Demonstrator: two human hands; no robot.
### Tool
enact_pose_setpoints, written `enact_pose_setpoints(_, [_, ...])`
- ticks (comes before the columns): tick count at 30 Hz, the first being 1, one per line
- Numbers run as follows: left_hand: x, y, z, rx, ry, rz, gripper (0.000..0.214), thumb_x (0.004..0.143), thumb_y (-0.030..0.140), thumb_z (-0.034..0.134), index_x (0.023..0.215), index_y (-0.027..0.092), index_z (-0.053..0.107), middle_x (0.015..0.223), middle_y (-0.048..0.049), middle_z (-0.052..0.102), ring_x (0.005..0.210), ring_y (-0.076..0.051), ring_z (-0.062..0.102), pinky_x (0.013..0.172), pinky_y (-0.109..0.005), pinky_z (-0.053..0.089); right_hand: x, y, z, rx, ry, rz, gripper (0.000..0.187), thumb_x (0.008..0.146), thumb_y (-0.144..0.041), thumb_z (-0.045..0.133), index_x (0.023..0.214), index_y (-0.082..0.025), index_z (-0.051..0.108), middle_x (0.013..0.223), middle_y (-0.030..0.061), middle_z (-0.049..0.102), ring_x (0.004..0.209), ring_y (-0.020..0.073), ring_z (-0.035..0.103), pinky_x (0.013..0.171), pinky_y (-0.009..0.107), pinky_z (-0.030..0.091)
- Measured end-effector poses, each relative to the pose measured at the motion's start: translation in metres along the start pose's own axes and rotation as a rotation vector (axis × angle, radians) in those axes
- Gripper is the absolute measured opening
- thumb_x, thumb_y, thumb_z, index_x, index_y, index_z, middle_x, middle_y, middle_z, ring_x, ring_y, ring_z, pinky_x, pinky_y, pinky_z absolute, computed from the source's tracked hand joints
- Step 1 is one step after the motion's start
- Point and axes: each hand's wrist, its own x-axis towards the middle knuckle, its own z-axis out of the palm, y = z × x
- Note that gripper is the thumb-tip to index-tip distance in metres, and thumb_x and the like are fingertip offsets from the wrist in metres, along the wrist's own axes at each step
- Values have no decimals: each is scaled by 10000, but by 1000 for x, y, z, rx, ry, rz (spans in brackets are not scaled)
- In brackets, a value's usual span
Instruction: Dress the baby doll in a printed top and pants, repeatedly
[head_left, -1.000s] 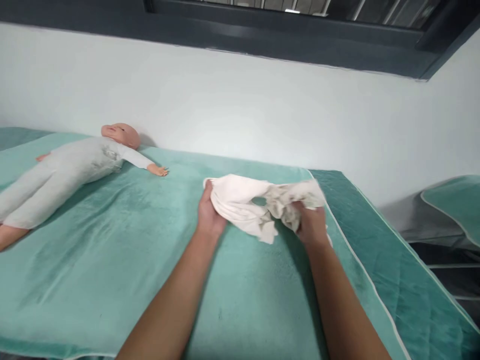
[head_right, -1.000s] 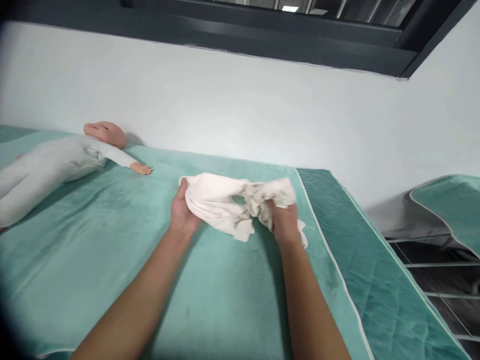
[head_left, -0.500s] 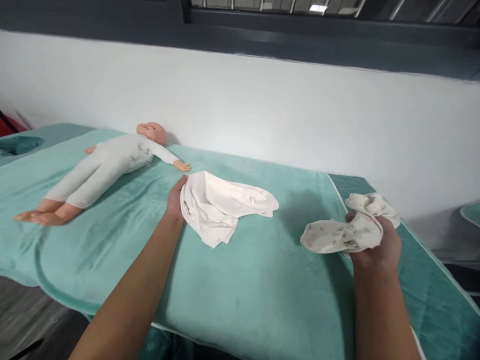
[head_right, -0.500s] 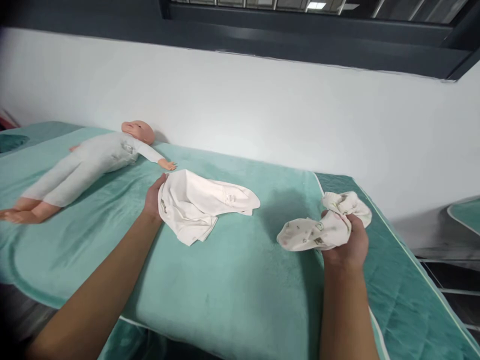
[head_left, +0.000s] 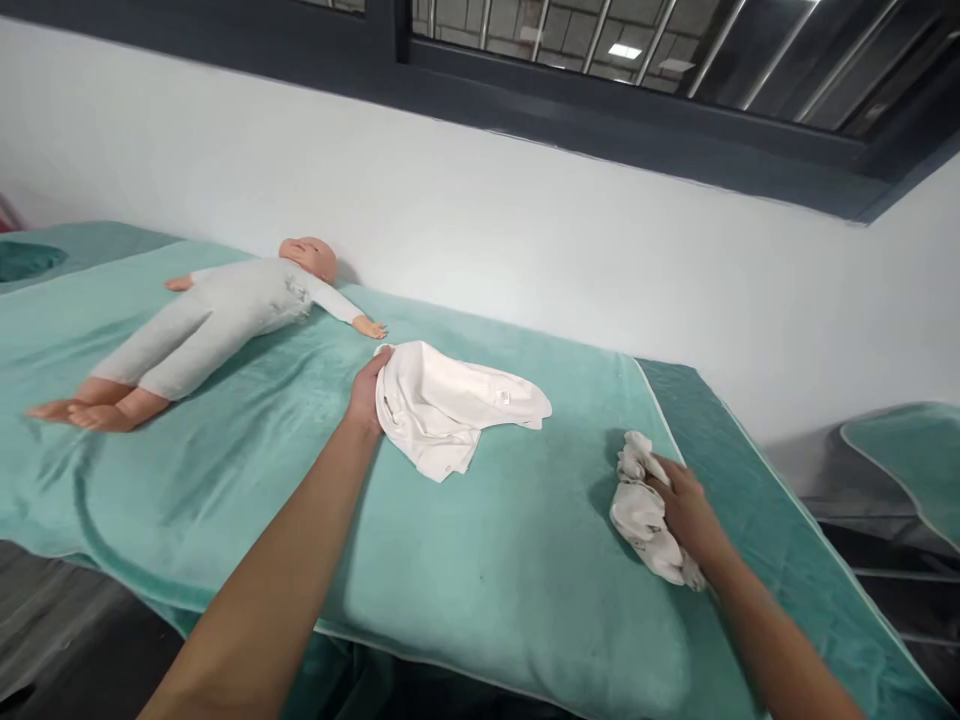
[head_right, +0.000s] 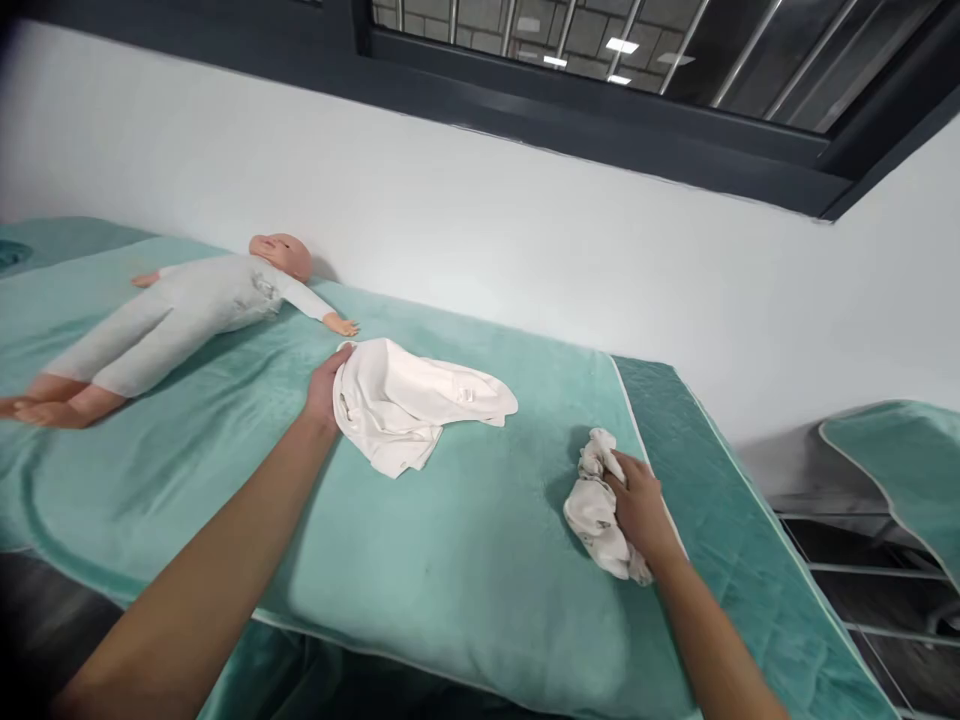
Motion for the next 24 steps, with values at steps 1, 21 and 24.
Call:
enact_pose_setpoints(1, [-1, 0, 0, -5, -7, 4, 132, 817, 268, 696, 853, 149, 652, 704, -56, 729, 811, -259, 749, 874, -363, 605, 3, 7, 6, -56, -20, -2, 344, 721, -566, 572, 869, -275, 680, 966, 116, 733, 1033, 410, 658, 970, 657, 471])
enact_pose_setpoints(21, [-174, 118, 147, 849, -539, 102, 51, 779, 169, 739, 798, 184, 694, 738, -38, 651, 828, -269, 682, 706, -282, 502, 26, -323, -6, 373, -705, -582, 285, 790, -375, 777, 994, -207, 669, 918, 3, 679, 822, 163, 619, 702, 273, 480])
enact_pose_setpoints(24, [-179, 120, 141, 972, -501, 260, 91, 750, 120, 719, 759, 200, 679, 695, -28, 615, 905, -288, 646, 757, -288, 479, 29, -325, -3, 275, -649, -586, 169, 775, -293, 752, 796, -203, 611, 717, -50, 545, 661, 109, 481, 574, 235, 339])
